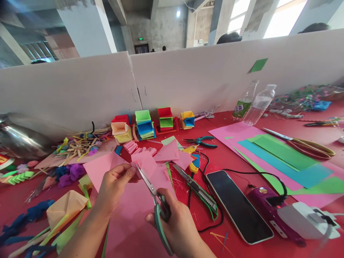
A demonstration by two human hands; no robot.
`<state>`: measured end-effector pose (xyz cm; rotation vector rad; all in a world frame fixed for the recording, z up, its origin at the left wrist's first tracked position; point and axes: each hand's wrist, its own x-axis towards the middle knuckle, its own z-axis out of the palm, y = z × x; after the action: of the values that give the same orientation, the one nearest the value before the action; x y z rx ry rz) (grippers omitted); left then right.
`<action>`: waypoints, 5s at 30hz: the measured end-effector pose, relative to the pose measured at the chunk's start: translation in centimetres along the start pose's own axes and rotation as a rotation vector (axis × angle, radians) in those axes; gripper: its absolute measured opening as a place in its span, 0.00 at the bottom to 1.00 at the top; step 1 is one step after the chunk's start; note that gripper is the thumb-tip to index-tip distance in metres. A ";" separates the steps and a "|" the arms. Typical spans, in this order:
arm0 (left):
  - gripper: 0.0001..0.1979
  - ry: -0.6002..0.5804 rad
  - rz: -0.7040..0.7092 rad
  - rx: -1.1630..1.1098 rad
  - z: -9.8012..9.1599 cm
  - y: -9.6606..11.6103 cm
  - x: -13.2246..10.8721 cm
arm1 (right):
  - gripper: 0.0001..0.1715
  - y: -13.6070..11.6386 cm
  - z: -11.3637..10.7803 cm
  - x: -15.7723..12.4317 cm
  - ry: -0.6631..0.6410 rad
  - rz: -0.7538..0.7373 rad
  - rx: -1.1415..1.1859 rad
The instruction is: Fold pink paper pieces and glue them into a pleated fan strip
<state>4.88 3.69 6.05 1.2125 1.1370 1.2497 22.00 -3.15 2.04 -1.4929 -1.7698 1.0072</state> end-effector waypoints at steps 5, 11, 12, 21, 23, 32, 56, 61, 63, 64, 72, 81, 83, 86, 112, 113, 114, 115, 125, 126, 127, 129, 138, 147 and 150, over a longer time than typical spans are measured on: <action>0.10 0.044 -0.012 -0.048 -0.1 0.1 0.1 | 0.24 -0.2 -0.2 0.0 0.009 -0.007 -0.111; 0.10 0.062 0.001 -0.060 -0.1 0.3 0.1 | 0.24 -0.4 -0.1 0.0 0.025 -0.031 -0.174; 0.10 0.039 0.005 -0.048 -0.1 0.3 0.0 | 0.24 -0.5 -0.1 -0.1 0.027 -0.033 -0.162; 0.10 -0.075 -0.017 0.010 0.7 0.5 -0.4 | 0.24 -0.4 0.1 -0.1 0.018 -0.018 0.007; 0.10 -0.073 -0.016 0.001 0.8 0.4 -0.5 | 0.23 -0.4 0.2 -0.1 0.018 -0.017 0.040; 0.11 -0.063 -0.018 -0.017 0.9 0.0 -0.6 | 0.20 -0.6 0.3 -0.1 -0.015 0.045 0.148; 0.11 -0.036 -0.025 -0.020 1.1 0.0 -0.7 | 0.22 -0.1 0.9 -0.2 0.041 0.079 0.139; 0.10 -0.010 -0.027 -0.026 1.1 -0.6 -0.5 | 0.20 0.3 1.3 0.1 0.066 0.060 0.149; 0.11 0.025 -0.032 -0.057 0.9 -1.2 -0.1 | 0.21 0.6 1.2 0.5 0.133 0.062 0.210; 0.12 0.051 -0.046 -0.078 0.7 -1.6 0.3 | 0.22 0.8 1.0 0.8 0.190 0.068 0.255; 0.14 0.071 -0.110 -0.097 -1.1 -2.2 2.0 | 0.23 0.9 -5.0 3.3 0.426 0.340 -0.434; 0.09 -0.030 -0.103 0.014 -1.4 -4.3 -0.1 | 0.11 0.0 -7.6 5.0 0.301 0.367 -0.730; 0.08 -0.044 -0.064 0.038 -1.4 -4.7 -0.3 | 0.09 -0.6 -7.7 4.9 0.291 0.289 -0.707; 0.07 -0.073 0.014 0.069 -1.0 -4.9 -0.7 | 0.15 -2.0 -6.6 4.9 0.283 0.104 -0.591; 0.14 -0.005 0.108 0.100 -1.5 -6.3 -1.3 | 0.09 0.0 0.4 6.9 -0.037 -0.224 0.376; 0.15 -0.005 0.113 0.108 -1.4 -6.2 -1.5 | 0.08 0.1 0.2 6.9 -0.031 -0.234 0.352; 0.14 0.002 0.117 0.110 -1.2 -6.1 -1.7 | 0.07 0.2 0.1 6.9 -0.012 -0.244 0.331; 0.14 0.025 0.124 0.106 -1.1 -6.0 -1.9 | 0.07 0.3 0.1 7.0 0.023 -0.253 0.313; 0.18 0.111 0.120 -0.024 -1.6 -6.2 -1.4 | 0.06 -1.0 3.3 8.9 0.356 -0.541 0.142; 0.18 0.098 0.121 -0.031 -1.7 -6.1 -1.3 | 0.06 -0.9 3.7 8.8 0.339 -0.590 0.119; 0.17 0.080 0.124 -0.032 -1.8 -6.0 -1.2 | 0.07 -0.8 3.9 8.5 0.322 -0.631 0.097; 0.15 0.033 0.131 -0.024 -1.8 -5.6 -0.9 | 0.06 -0.4 3.9 8.1 0.291 -0.687 0.059; 0.10 -0.107 0.160 0.048 -0.9 -5.2 -1.0 | 0.07 1.2 2.3 7.8 0.285 -0.671 -0.055; 0.09 -0.056 0.180 0.226 -2.7 -5.5 -1.8 | 0.02 0.2 2.8 6.9 0.172 -0.627 -0.004; 0.09 -0.065 0.191 0.244 -2.6 -5.2 -1.9 | 0.02 -0.1 2.7 6.8 0.157 -0.568 0.033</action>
<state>2.47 2.09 0.69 1.5640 1.1716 1.2280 18.52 3.07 0.52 -0.9274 -1.8903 0.6067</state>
